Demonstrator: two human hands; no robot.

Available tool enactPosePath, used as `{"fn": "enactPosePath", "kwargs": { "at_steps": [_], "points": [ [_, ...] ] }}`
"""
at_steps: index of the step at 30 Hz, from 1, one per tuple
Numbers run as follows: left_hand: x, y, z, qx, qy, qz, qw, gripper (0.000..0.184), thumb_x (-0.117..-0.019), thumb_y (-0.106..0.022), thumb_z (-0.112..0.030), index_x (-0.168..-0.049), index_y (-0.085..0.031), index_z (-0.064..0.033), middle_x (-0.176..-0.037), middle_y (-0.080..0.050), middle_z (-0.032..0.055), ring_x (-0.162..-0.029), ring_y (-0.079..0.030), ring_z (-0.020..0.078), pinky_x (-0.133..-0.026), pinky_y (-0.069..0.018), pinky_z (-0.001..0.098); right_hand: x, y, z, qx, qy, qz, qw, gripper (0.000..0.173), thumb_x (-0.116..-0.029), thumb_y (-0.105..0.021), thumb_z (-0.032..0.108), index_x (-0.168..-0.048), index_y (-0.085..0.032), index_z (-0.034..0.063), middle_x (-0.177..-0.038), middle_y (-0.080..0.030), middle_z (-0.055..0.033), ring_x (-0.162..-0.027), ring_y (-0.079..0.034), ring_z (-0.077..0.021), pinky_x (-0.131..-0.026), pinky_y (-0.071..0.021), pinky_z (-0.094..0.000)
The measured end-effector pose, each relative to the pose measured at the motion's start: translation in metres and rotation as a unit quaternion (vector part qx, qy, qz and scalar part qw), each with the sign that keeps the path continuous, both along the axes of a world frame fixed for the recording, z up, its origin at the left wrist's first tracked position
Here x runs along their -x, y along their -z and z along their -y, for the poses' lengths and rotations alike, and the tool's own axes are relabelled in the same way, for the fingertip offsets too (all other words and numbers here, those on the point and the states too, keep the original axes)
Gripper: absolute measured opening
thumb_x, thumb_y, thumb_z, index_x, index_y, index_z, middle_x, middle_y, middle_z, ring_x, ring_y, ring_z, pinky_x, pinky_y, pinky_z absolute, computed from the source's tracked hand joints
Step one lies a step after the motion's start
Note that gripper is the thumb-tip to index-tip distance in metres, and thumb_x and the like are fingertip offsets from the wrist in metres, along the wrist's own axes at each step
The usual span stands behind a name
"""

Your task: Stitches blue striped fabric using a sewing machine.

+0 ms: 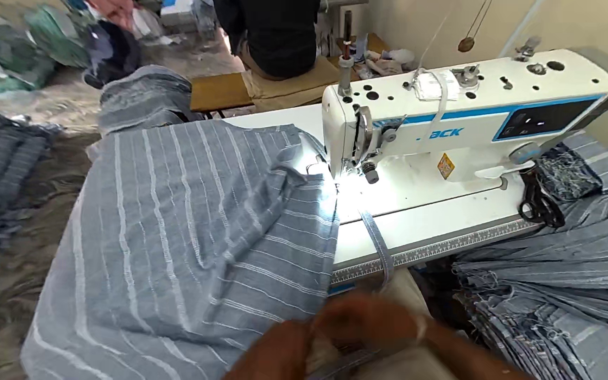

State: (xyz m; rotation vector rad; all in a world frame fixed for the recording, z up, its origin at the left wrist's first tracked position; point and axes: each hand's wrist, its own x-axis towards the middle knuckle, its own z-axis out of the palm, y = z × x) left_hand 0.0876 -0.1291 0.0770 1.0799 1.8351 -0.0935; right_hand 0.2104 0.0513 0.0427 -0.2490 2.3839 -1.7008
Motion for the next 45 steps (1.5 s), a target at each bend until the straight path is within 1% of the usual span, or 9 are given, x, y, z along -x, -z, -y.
{"fn": "enactPosePath", "kwargs": {
  "at_steps": [2, 4, 7, 11, 16, 22, 29, 38, 45],
  "points": [
    [-0.022, 0.013, -0.008, -0.065, 0.001, 0.042, 0.997, 0.029, -0.1044, -0.056, -0.019, -0.121, -0.062, 0.0034, -0.103, -0.069, 0.0274, -0.099, -0.068, 0.047, -0.086, -0.0531, 0.0653, 0.008, 0.008, -0.082, -0.155, 0.27, 0.026, 0.95, 0.026, -0.1037, -0.06, 0.015, -0.126, -0.068, 0.0053, -0.11, -0.07, -0.0133, -0.093, -0.069, -0.0218, -0.084, -0.0593, -0.0419],
    [-0.042, 0.014, -0.022, -0.09, -0.003, 0.066, 0.994, 0.029, -0.1065, -0.053, -0.022, -0.12, -0.062, 0.0028, -0.101, -0.069, 0.0261, -0.099, -0.069, 0.045, -0.086, -0.0543, 0.0634, 0.021, 0.0, -0.109, -0.249, 0.37, 0.043, 0.894, 0.033, -0.1024, -0.064, 0.025, -0.131, -0.065, 0.0074, -0.127, -0.065, -0.0153, -0.107, -0.068, -0.0284, -0.092, -0.0586, -0.0503],
    [-0.057, 0.002, -0.042, -0.076, 0.017, 0.068, 0.995, 0.029, -0.1071, -0.051, -0.021, -0.124, -0.06, -0.0003, -0.107, -0.069, 0.0251, -0.104, -0.068, 0.0448, -0.087, -0.0548, 0.0622, 0.067, 0.0, -0.087, -0.327, 0.34, 0.081, 0.878, 0.051, -0.0978, -0.067, 0.034, -0.14, -0.06, 0.0064, -0.131, -0.061, -0.0187, -0.113, -0.065, -0.0333, -0.095, -0.056, -0.0524],
    [-0.062, -0.007, -0.05, -0.046, 0.031, 0.056, 0.997, 0.028, -0.102, -0.058, -0.013, -0.128, -0.059, -0.001, -0.11, -0.068, 0.0262, -0.103, -0.068, 0.047, -0.084, -0.0552, 0.0638, 0.109, 0.001, -0.08, -0.398, 0.345, 0.083, 0.846, 0.042, -0.0994, -0.061, 0.026, -0.134, -0.063, 0.0023, -0.123, -0.061, -0.0206, -0.108, -0.065, -0.0357, -0.09, -0.0566, -0.0505],
    [-0.054, -0.016, -0.066, -0.025, 0.06, 0.089, 0.994, 0.039, -0.0989, -0.056, -0.003, -0.138, -0.052, -0.0024, -0.118, -0.066, 0.028, -0.107, -0.066, 0.0483, -0.086, -0.0538, 0.063, 0.102, 0.0, -0.081, -0.394, 0.336, 0.061, 0.853, 0.048, -0.0988, -0.064, 0.035, -0.135, -0.064, 0.0025, -0.12, -0.064, -0.0177, -0.102, -0.068, -0.0316, -0.088, -0.0572, -0.0491],
    [-0.05, -0.001, -0.061, -0.07, 0.049, 0.078, 0.993, 0.031, -0.0966, -0.062, -0.007, -0.127, -0.058, -0.0038, -0.106, -0.068, 0.0232, -0.099, -0.069, 0.0439, -0.081, -0.056, 0.0608, 0.109, -0.005, -0.075, -0.428, 0.296, 0.095, 0.849, 0.038, -0.0976, -0.059, 0.019, -0.132, -0.067, 0.0045, -0.116, -0.066, -0.016, -0.1, -0.069, -0.0308, -0.084, -0.058, -0.0485],
    [-0.054, 0.008, -0.052, -0.05, -0.011, 0.061, 0.997, 0.037, -0.1031, -0.057, -0.018, -0.137, -0.051, -0.004, -0.102, -0.069, 0.0226, -0.096, -0.07, 0.0436, -0.081, -0.0568, 0.0599, 0.095, 0.001, -0.068, -0.422, 0.306, 0.093, 0.848, 0.039, -0.0989, -0.057, 0.014, -0.136, -0.065, 0.004, -0.116, -0.065, -0.0164, -0.097, -0.069, -0.0294, -0.081, -0.0592, -0.0453],
    [-0.038, 0.015, -0.063, -0.062, -0.05, 0.045, 0.996, 0.048, -0.0989, -0.059, -0.008, -0.144, -0.044, -0.0032, -0.124, -0.062, 0.0231, -0.112, -0.065, 0.041, -0.094, -0.0545, 0.056, 0.094, 0.003, -0.066, -0.434, 0.302, 0.095, 0.843, 0.04, -0.1015, -0.053, 0.016, -0.139, -0.063, 0.0056, -0.118, -0.064, -0.0154, -0.098, -0.069, -0.0291, -0.082, -0.0591, -0.0443],
    [-0.037, 0.013, -0.067, -0.033, -0.023, 0.022, 0.999, 0.05, -0.0931, -0.063, -0.006, -0.141, -0.047, -0.0011, -0.117, -0.066, 0.0237, -0.111, -0.066, 0.0426, -0.093, -0.0535, 0.0578, 0.093, 0.005, -0.065, -0.437, 0.313, 0.077, 0.84, 0.04, -0.101, -0.053, 0.014, -0.138, -0.064, 0.0045, -0.117, -0.064, -0.016, -0.095, -0.069, -0.0291, -0.08, -0.0595, -0.0433]
  ]
}}
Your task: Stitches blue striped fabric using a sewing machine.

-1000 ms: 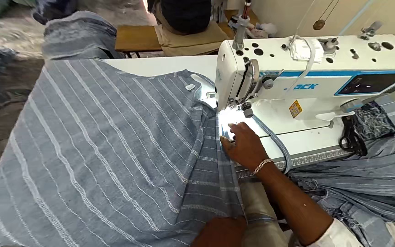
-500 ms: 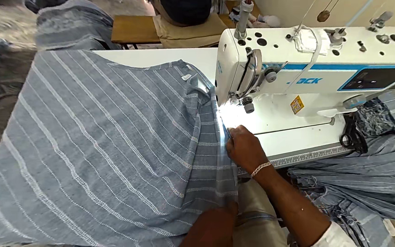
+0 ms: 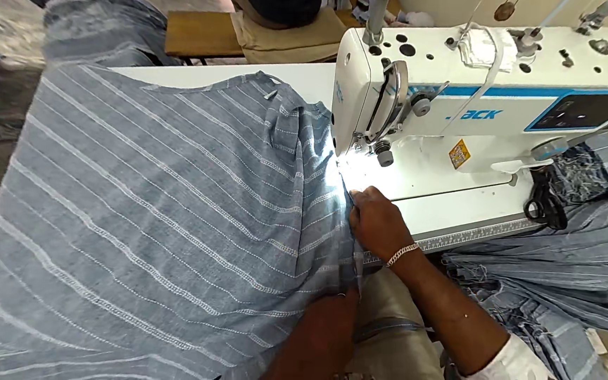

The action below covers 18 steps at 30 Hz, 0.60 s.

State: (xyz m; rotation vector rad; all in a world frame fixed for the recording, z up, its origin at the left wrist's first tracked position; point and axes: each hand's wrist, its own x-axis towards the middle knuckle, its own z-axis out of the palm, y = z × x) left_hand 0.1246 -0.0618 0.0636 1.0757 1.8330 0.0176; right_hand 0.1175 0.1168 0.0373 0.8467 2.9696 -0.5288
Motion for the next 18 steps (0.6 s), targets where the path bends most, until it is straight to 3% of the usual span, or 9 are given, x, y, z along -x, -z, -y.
{"fn": "enactPosePath", "kwargs": {
  "at_steps": [4, 11, 18],
  "points": [
    [-0.0015, 0.0039, -0.0013, -0.017, 0.014, -0.003, 1.0, 0.049, -0.0918, -0.064, -0.007, -0.139, -0.05, -0.0015, -0.114, -0.066, 0.0236, -0.11, -0.065, 0.0426, -0.092, -0.0534, 0.057, -0.0013, 0.0009, 0.0004, 0.004, 0.003, -0.001, 1.0, 0.04, -0.1011, -0.053, 0.014, -0.138, -0.064, 0.0051, -0.117, -0.064, -0.0155, -0.094, -0.069, -0.0285, -0.08, -0.0594, -0.0429],
    [0.001, 0.0048, -0.0048, -0.022, 0.027, 0.019, 0.999, 0.054, -0.0898, -0.066, -0.002, -0.141, -0.048, -0.0023, -0.129, -0.059, 0.0238, -0.118, -0.062, 0.0414, -0.096, -0.0528, 0.0557, -0.0024, 0.0028, 0.0005, 0.006, 0.003, -0.012, 1.0, 0.04, -0.1003, -0.055, 0.013, -0.138, -0.064, 0.005, -0.116, -0.064, -0.0157, -0.094, -0.069, -0.0283, -0.079, -0.0593, -0.043],
    [0.0027, 0.0083, -0.0007, -0.056, 0.041, 0.017, 0.997, 0.051, -0.0878, -0.067, -0.001, -0.137, -0.054, -0.0026, -0.124, -0.062, 0.0239, -0.117, -0.062, 0.0424, -0.096, -0.051, 0.0588, -0.0026, 0.0032, 0.0012, -0.002, -0.004, -0.015, 1.0, 0.039, -0.0998, -0.054, 0.012, -0.136, -0.065, 0.0029, -0.115, -0.065, -0.0166, -0.094, -0.069, -0.0293, -0.079, -0.0596, -0.0438]
  ]
}}
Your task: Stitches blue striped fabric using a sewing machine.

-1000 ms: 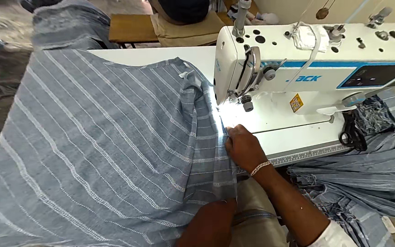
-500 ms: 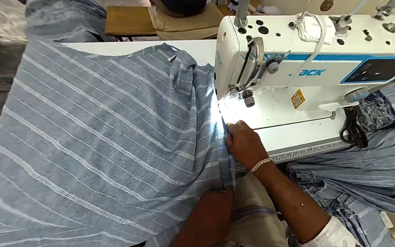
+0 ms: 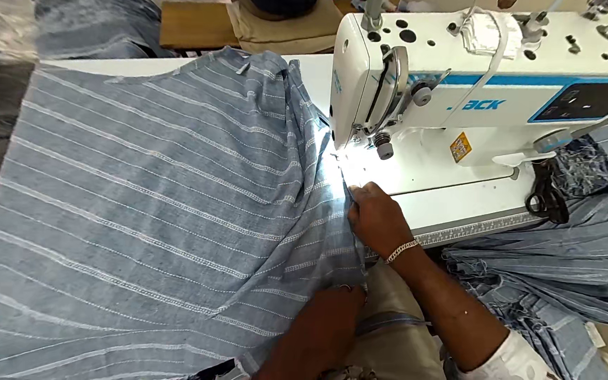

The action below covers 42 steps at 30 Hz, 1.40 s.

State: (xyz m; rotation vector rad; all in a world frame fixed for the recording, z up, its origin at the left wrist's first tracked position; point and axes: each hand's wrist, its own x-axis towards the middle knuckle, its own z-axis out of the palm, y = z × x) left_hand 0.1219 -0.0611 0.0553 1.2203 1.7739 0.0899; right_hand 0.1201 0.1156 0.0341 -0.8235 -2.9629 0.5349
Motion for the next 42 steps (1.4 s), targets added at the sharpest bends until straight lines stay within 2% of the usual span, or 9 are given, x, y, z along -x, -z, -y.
{"fn": "enactPosePath", "kwargs": {
  "at_steps": [7, 14, 23, 30, 35, 38, 40, 41, 42],
  "points": [
    [0.003, -0.001, -0.001, 0.008, 0.025, -0.005, 1.0, 0.043, -0.0901, -0.065, -0.003, -0.132, -0.056, -0.0038, -0.12, -0.063, 0.0232, -0.112, -0.064, 0.0429, -0.089, -0.0531, 0.0595, -0.002, -0.001, 0.0, 0.001, 0.0, 0.008, 1.0, 0.039, -0.1009, -0.053, 0.013, -0.137, -0.065, 0.0042, -0.115, -0.065, -0.0158, -0.093, -0.069, -0.0283, -0.078, -0.0595, -0.0428],
    [0.005, 0.003, -0.002, -0.001, 0.023, -0.015, 1.0, 0.039, -0.0899, -0.065, -0.004, -0.129, -0.06, -0.0047, -0.116, -0.066, 0.0219, -0.109, -0.065, 0.0412, -0.088, -0.054, 0.0586, -0.004, -0.001, 0.001, 0.0, -0.001, 0.009, 1.0, 0.039, -0.1005, -0.054, 0.013, -0.137, -0.065, 0.0051, -0.114, -0.064, -0.0148, -0.093, -0.069, -0.0276, -0.078, -0.0596, -0.0424],
    [0.016, 0.002, -0.014, 0.002, -0.002, -0.066, 0.998, 0.022, -0.099, -0.058, -0.011, -0.12, -0.065, -0.006, -0.11, -0.067, 0.0174, -0.103, -0.067, 0.0367, -0.085, -0.0552, 0.0546, -0.006, 0.002, 0.001, 0.001, -0.003, 0.004, 1.0, 0.04, -0.1011, -0.053, 0.014, -0.138, -0.064, 0.0056, -0.116, -0.064, -0.015, -0.093, -0.069, -0.0267, -0.078, -0.0597, -0.0419],
    [0.025, 0.002, -0.029, -0.047, -0.024, -0.146, 0.988, 0.022, -0.0982, -0.062, -0.016, -0.118, -0.066, -0.0078, -0.105, -0.068, 0.0139, -0.096, -0.069, 0.0319, -0.078, -0.0577, 0.0493, -0.006, 0.001, 0.0, 0.004, -0.005, 0.0, 1.0, 0.041, -0.1012, -0.053, 0.015, -0.14, -0.063, 0.0058, -0.116, -0.064, -0.0147, -0.094, -0.069, -0.0268, -0.078, -0.0593, -0.0425],
    [0.024, 0.014, -0.032, -0.187, -0.054, -0.218, 0.956, 0.019, -0.0941, -0.066, -0.012, -0.112, -0.07, -0.0088, -0.094, -0.068, 0.0121, -0.089, -0.069, 0.0299, -0.073, -0.0578, 0.0455, -0.005, 0.002, -0.003, 0.008, -0.01, -0.003, 1.0, 0.04, -0.1014, -0.053, 0.014, -0.139, -0.064, 0.0049, -0.116, -0.064, -0.0151, -0.097, -0.069, -0.0275, -0.079, -0.0593, -0.0425],
    [0.047, 0.01, 0.0, -0.249, -0.088, -0.152, 0.953, 0.023, -0.0984, -0.063, -0.013, -0.118, -0.075, -0.0152, -0.113, -0.071, 0.0063, -0.109, -0.067, 0.0255, -0.093, -0.0566, 0.0487, -0.004, 0.0, -0.002, 0.004, -0.016, 0.002, 1.0, 0.039, -0.1018, -0.053, 0.014, -0.138, -0.064, 0.0041, -0.116, -0.064, -0.0154, -0.095, -0.069, -0.0276, -0.079, -0.0593, -0.0423],
    [0.073, -0.008, 0.051, -0.262, -0.179, -0.19, 0.929, 0.034, -0.1059, -0.053, -0.033, -0.129, -0.07, -0.016, -0.133, -0.067, 0.0057, -0.124, -0.063, 0.0268, -0.104, -0.0513, 0.055, -0.004, -0.003, -0.003, 0.012, -0.023, 0.011, 1.0, 0.04, -0.1025, -0.053, 0.014, -0.14, -0.062, 0.0049, -0.119, -0.064, -0.0157, -0.096, -0.069, -0.0276, -0.08, -0.0597, -0.0427],
    [0.089, -0.016, 0.08, -0.238, -0.224, -0.222, 0.918, 0.049, -0.1053, -0.048, -0.049, -0.138, -0.064, -0.0166, -0.143, -0.062, 0.0078, -0.132, -0.059, 0.0312, -0.108, -0.0472, 0.0599, -0.006, -0.003, -0.004, 0.019, -0.028, 0.012, 0.999, 0.042, -0.1025, -0.053, 0.013, -0.144, -0.059, 0.006, -0.121, -0.063, -0.0167, -0.095, -0.069, -0.0285, -0.08, -0.0597, -0.0435],
    [0.108, -0.018, 0.107, -0.179, -0.257, -0.239, 0.919, 0.067, -0.1009, -0.045, -0.064, -0.149, -0.055, -0.018, -0.154, -0.052, 0.0116, -0.141, -0.049, 0.0378, -0.112, -0.0398, 0.0666, -0.009, -0.003, -0.005, 0.025, -0.038, 0.011, 0.999, 0.047, -0.1021, -0.053, 0.013, -0.149, -0.055, 0.009, -0.122, -0.062, -0.0174, -0.094, -0.07, -0.0293, -0.079, -0.0601, -0.0442]
  ]
}}
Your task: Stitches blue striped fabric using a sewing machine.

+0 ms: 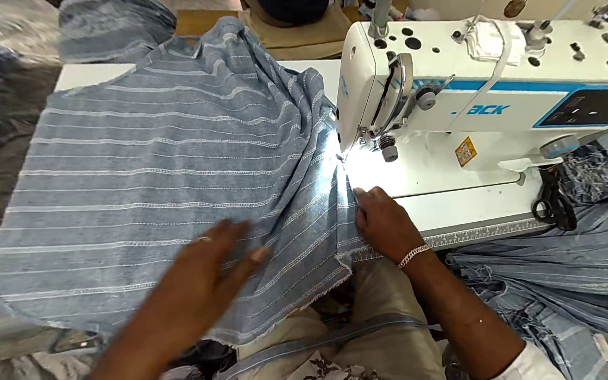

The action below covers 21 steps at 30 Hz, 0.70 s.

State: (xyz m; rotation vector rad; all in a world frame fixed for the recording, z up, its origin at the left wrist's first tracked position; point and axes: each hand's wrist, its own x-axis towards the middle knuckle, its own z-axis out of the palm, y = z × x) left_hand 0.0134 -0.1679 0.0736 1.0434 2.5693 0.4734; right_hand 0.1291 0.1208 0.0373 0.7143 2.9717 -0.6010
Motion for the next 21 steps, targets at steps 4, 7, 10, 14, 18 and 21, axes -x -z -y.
{"fn": "enactPosePath", "kwargs": {
  "at_steps": [4, 7, 10, 14, 18, 21],
  "points": [
    [0.117, 0.027, 0.055, 0.087, -0.109, 0.026, 0.99, 0.097, -0.0877, -0.079, -0.05, -0.163, -0.031, -0.012, -0.168, -0.019, 0.0297, -0.15, -0.011, 0.0637, -0.104, -0.0068, 0.0921, -0.016, -0.007, 0.004, 0.042, -0.059, -0.012, 0.997, 0.048, -0.1, -0.067, 0.021, -0.147, -0.058, 0.0145, -0.133, -0.057, -0.0206, -0.095, -0.069, -0.034, -0.076, -0.0596, -0.0514],
    [0.168, 0.018, 0.048, 0.05, -0.204, -0.138, 0.968, 0.078, -0.0944, -0.075, -0.04, -0.148, -0.043, 0.007, -0.14, -0.048, 0.043, -0.13, -0.046, 0.0651, -0.1, -0.0327, 0.0852, -0.022, -0.006, 0.005, 0.051, -0.04, 0.016, 0.998, 0.077, -0.0855, -0.083, 0.046, -0.148, -0.055, 0.0121, -0.135, -0.056, -0.0182, -0.105, -0.067, -0.0327, -0.084, -0.0593, -0.0525],
    [0.109, 0.0, -0.028, -0.023, -0.106, -0.166, 0.98, 0.051, -0.1, -0.064, -0.019, -0.144, -0.052, 0.0027, -0.143, -0.054, 0.0316, -0.137, -0.049, 0.0505, -0.112, -0.0377, 0.0685, -0.028, -0.004, -0.005, 0.07, -0.012, -0.023, 0.997, 0.058, -0.0974, -0.072, 0.03, -0.148, -0.051, 0.0097, -0.117, -0.066, -0.0193, -0.094, -0.069, -0.0346, -0.08, -0.0581, -0.0573],
    [-0.017, 0.024, -0.11, -0.045, 0.162, -0.045, 0.985, 0.041, -0.095, -0.071, -0.04, -0.126, -0.071, -0.0125, -0.126, -0.067, 0.0144, -0.121, -0.061, 0.0363, -0.095, -0.052, 0.0578, -0.05, -0.006, -0.03, 0.127, -0.05, -0.054, 0.989, 0.03, -0.1076, -0.053, 0.02, -0.137, -0.053, 0.0115, -0.079, -0.066, -0.0059, -0.059, -0.067, -0.0175, -0.057, -0.0624, -0.0425],
    [-0.043, 0.037, -0.125, 0.003, 0.18, -0.046, 0.983, 0.038, -0.0963, -0.07, -0.041, -0.115, -0.07, -0.0085, -0.117, -0.065, 0.0159, -0.113, -0.061, 0.0364, -0.086, -0.0526, 0.051, -0.075, -0.003, -0.049, 0.161, -0.123, -0.047, 0.978, 0.029, -0.0957, -0.069, 0.01, -0.124, -0.072, 0.0151, -0.107, -0.073, -0.0008, -0.08, -0.071, -0.0107, -0.073, -0.0635, -0.0335],
    [-0.038, 0.038, -0.125, 0.001, 0.184, -0.057, 0.981, 0.033, -0.1053, -0.057, -0.035, -0.104, -0.072, -0.0059, -0.104, -0.067, 0.0152, -0.106, -0.064, 0.0352, -0.083, -0.055, 0.0489, -0.078, 0.014, -0.048, 0.114, -0.098, -0.126, 0.981, 0.017, -0.095, -0.074, 0.019, -0.11, -0.077, 0.0132, -0.091, -0.074, -0.0002, -0.072, -0.069, -0.0086, -0.067, -0.0615, -0.0306]
  ]
}}
